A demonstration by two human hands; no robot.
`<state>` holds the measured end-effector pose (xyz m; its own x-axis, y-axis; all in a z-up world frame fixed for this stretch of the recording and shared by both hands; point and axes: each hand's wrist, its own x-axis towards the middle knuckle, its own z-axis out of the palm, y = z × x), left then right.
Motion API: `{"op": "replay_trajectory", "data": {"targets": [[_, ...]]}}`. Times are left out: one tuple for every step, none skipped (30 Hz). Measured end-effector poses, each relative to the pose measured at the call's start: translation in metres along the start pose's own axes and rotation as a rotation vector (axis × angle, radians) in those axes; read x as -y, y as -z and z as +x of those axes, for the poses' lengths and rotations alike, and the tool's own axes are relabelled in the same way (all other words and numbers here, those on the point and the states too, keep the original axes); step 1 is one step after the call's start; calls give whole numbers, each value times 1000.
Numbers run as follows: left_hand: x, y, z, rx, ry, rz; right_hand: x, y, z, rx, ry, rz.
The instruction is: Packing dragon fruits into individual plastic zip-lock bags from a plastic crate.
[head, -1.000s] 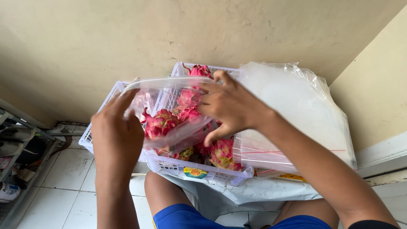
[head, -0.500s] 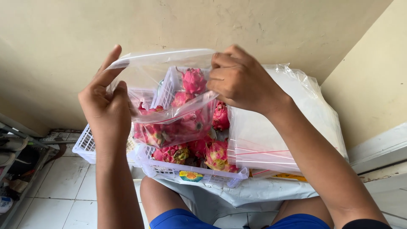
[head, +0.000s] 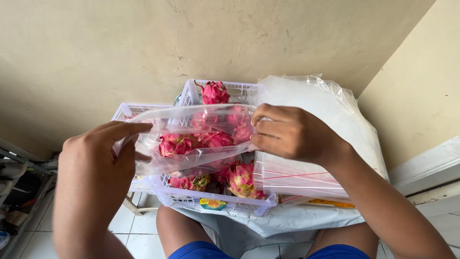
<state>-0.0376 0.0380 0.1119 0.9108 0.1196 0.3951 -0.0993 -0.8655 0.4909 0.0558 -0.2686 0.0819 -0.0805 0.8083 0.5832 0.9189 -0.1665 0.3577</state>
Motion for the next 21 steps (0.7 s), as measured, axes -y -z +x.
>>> {"op": "replay_trajectory", "data": {"targets": [[3, 4, -1, -3, 1, -1, 3, 3, -1, 0, 3, -1], [5, 8, -1, 64, -20, 90, 7, 6, -3, 10, 3, -12], [8, 12, -1, 131, -40, 181, 11, 10, -5, 19, 3, -23], [5, 15, -1, 132, -42, 182, 14, 13, -5, 18, 0, -24], [2, 18, 0, 160, -5, 212, 17, 17, -6, 20, -2, -42], [-1, 21, 1, 187, 30, 240, 19, 21, -7, 24, -7, -62], [-1, 23, 2, 189, 26, 240, 20, 23, -5, 24, -10, -65], [-2, 23, 3, 174, 34, 173, 22, 27, -5, -6, -24, -87], [-2, 24, 3, 161, 43, 105, 24, 30, -4, -36, -38, -109], [1, 22, 3, 161, 38, 104, 26, 33, -6, -36, -41, -113], [4, 20, 3, 114, -20, 43, 27, 35, -9, -73, -158, -4], [8, 19, 2, 65, -75, -17, 30, 38, -11, -111, -274, 108], [7, 19, 0, 66, -78, -18, 30, 41, -14, -111, -275, 104], [6, 19, -2, 36, -79, -50, 31, 43, -16, -117, -352, 112], [6, 19, -4, 6, -78, -83, 31, 45, -18, -122, -430, 119], [3, 19, -6, 7, -81, -84, 32, 49, -13, -122, -431, 117], [1, 18, -7, -22, -116, -130, 32, 53, -7, -96, -391, 33], [-2, 18, -9, -50, -153, -177, 33, 57, -2, -69, -352, -54], [-9, 20, -9, -49, -157, -179, 34, 56, -6, -68, -354, -58], [-16, 23, -10, -54, -188, -184, 35, 54, -9, -46, -408, 26], [-23, 26, -12, -59, -218, -190, 36, 53, -12, -24, -461, 110]]}}
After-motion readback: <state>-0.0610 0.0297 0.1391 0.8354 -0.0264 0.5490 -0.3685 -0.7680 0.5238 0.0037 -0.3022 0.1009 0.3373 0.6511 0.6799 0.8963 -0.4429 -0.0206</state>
